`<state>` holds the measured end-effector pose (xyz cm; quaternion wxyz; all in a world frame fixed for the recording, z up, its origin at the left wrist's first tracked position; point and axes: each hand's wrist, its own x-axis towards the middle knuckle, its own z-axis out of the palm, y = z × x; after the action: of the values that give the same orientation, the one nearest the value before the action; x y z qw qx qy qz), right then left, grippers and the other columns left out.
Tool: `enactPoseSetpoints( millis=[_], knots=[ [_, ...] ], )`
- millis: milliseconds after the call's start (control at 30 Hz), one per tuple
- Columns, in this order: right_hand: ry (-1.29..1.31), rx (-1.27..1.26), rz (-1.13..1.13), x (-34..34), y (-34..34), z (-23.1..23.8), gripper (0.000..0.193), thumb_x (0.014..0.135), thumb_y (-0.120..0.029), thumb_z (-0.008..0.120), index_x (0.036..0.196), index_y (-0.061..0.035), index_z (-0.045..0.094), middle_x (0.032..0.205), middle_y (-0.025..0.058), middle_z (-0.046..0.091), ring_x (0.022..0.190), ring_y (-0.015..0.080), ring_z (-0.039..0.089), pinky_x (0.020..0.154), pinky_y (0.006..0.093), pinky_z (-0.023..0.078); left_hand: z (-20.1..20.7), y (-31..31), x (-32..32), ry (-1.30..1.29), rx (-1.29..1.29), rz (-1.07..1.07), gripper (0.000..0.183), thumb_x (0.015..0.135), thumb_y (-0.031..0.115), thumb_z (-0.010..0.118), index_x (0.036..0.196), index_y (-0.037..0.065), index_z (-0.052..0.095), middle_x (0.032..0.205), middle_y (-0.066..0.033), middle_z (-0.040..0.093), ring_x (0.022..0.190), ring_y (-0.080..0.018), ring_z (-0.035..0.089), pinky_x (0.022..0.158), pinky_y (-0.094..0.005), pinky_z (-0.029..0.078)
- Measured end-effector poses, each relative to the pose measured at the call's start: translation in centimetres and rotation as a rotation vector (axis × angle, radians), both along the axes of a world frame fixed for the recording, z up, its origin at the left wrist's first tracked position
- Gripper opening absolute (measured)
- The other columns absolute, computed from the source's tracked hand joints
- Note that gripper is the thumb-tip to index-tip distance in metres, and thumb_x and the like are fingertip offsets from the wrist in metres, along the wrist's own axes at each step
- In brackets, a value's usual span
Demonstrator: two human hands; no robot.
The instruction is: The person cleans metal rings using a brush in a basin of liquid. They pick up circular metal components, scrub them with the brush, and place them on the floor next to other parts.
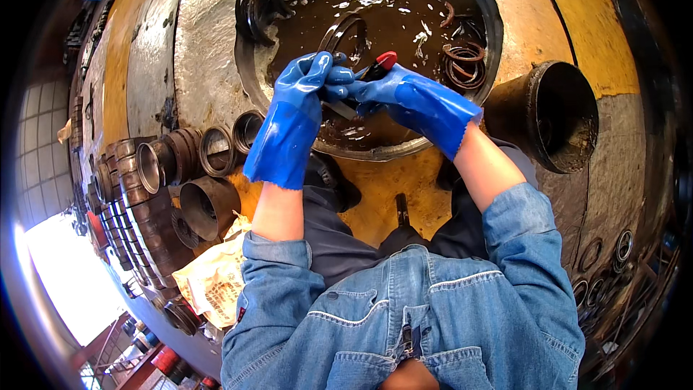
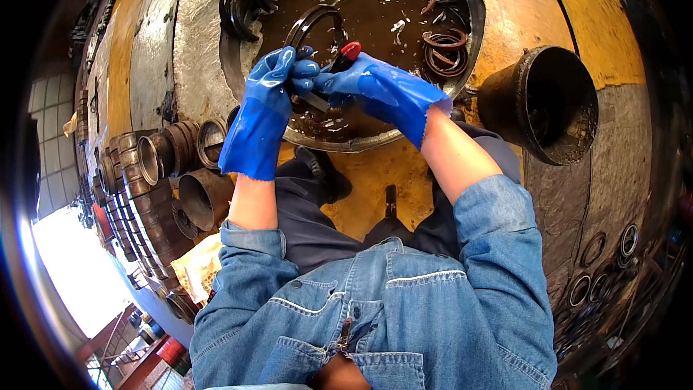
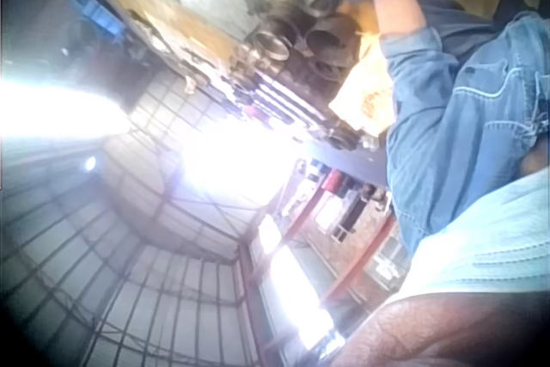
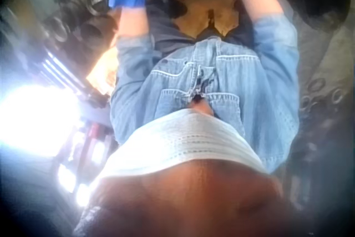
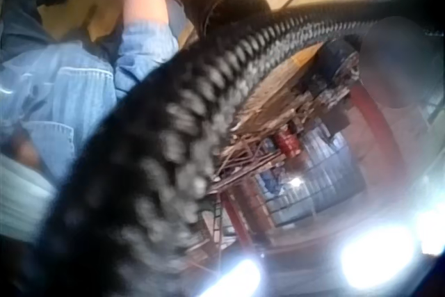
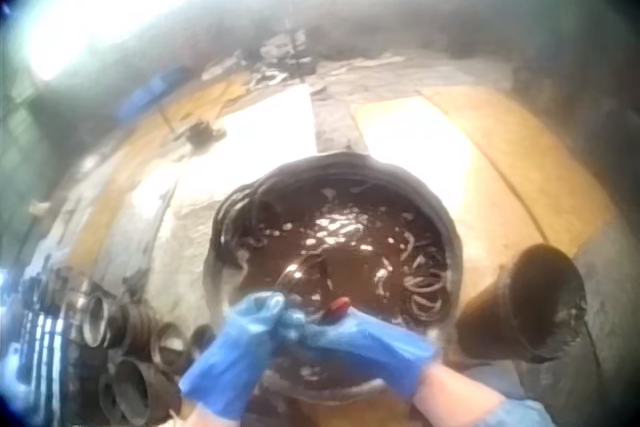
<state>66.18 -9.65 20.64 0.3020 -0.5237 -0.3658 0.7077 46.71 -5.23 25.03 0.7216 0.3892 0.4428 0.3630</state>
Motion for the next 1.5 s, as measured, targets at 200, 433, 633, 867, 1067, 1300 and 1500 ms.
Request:
enactPoseSetpoints(
  millis=[200,433,633,867,1067,1300,1500],
  knots=[
    [-0.714,0.015,0.023,1.7,1.5,2.0,0.027,0.092,-0.032,0.072,0.102,-0.0076,0.077,0.09,0.0139,0.075,0.08,0.0205,0.069,0.079,0.0346,0.053,-2.0,2.3,0.7,-0.031,-0.19,-0.071,0.03,0.103,0.022,0.067,0.122,-0.001,0.069,0.084,-0.0073,0.071,0.064,-0.0116,0.06,0.061,-0.0244,0.049],
    [-1.024,0.144,-0.127,4.7,1.9,1.0,0.027,0.091,-0.035,0.07,0.106,-0.0133,0.076,0.101,0.0145,0.076,0.097,0.0332,0.072,0.086,0.0416,0.055,-4.0,2.8,3.4,-0.119,0.108,-0.07,0.042,0.104,0.022,0.066,0.138,-0.002,0.06,0.09,-0.0047,0.07,0.078,-0.0154,0.066,0.075,-0.0294,0.057],
    [-0.956,0.162,-0.303,7.3,2.0,-0.2,0.03,0.089,-0.036,0.069,0.103,-0.0107,0.076,0.093,0.0146,0.076,0.085,0.0297,0.072,0.083,0.0396,0.055,-8.2,1.1,2.3,-0.232,-0.02,-0.234,0.047,0.101,0.023,0.07,0.138,-0.003,0.057,0.123,-0.0185,0.072,0.108,-0.0277,0.071,0.1,-0.0409,0.055],
    [-0.241,0.326,-0.418,6.2,1.4,3.5,0.03,0.089,-0.035,0.072,0.084,-0.0057,0.075,0.077,0.0036,0.072,0.072,0.0133,0.065,0.072,0.0313,0.053,-7.7,3.1,-3.3,-0.096,-0.308,0.06,0.039,0.107,0.023,0.06,0.135,-0.004,0.06,0.117,-0.0182,0.074,0.086,-0.0253,0.072,0.083,-0.0422,0.062],
    [-0.246,0.459,0.009,-1.0,3.1,4.4,0.026,0.093,-0.03,0.074,0.104,-0.0074,0.078,0.094,0.0076,0.079,0.084,0.0141,0.071,0.082,0.0295,0.057,-6.0,1.6,-4.1,0.105,0.082,-0.149,0.026,0.094,0.002,0.06,0.117,-0.001,0.071,0.105,-0.0082,0.074,0.091,-0.0192,0.07,0.087,-0.0313,0.056],
    [-0.189,0.503,-0.427,1.9,5.6,-2.1,0.032,0.091,-0.038,0.072,0.099,-0.009,0.08,0.09,0.0113,0.078,0.078,0.0196,0.071,0.076,0.0356,0.056,-4.5,0.0,-2.4,0.15,0.038,-0.085,0.037,0.097,0.014,0.072,0.129,-0.003,0.065,0.116,-0.0121,0.074,0.099,-0.0193,0.07,0.09,-0.0335,0.056],
    [-0.485,0.265,-0.295,4.4,6.3,-0.1,0.029,0.09,-0.032,0.068,0.089,-0.0034,0.075,0.083,0.0086,0.074,0.082,0.0189,0.072,0.077,0.0364,0.055,-4.2,0.3,-3.5,0.052,-0.01,-0.106,0.05,0.093,0.007,0.07,0.141,-0.001,0.058,0.128,-0.011,0.071,0.103,-0.0206,0.071,0.093,-0.0324,0.055]
  ],
)
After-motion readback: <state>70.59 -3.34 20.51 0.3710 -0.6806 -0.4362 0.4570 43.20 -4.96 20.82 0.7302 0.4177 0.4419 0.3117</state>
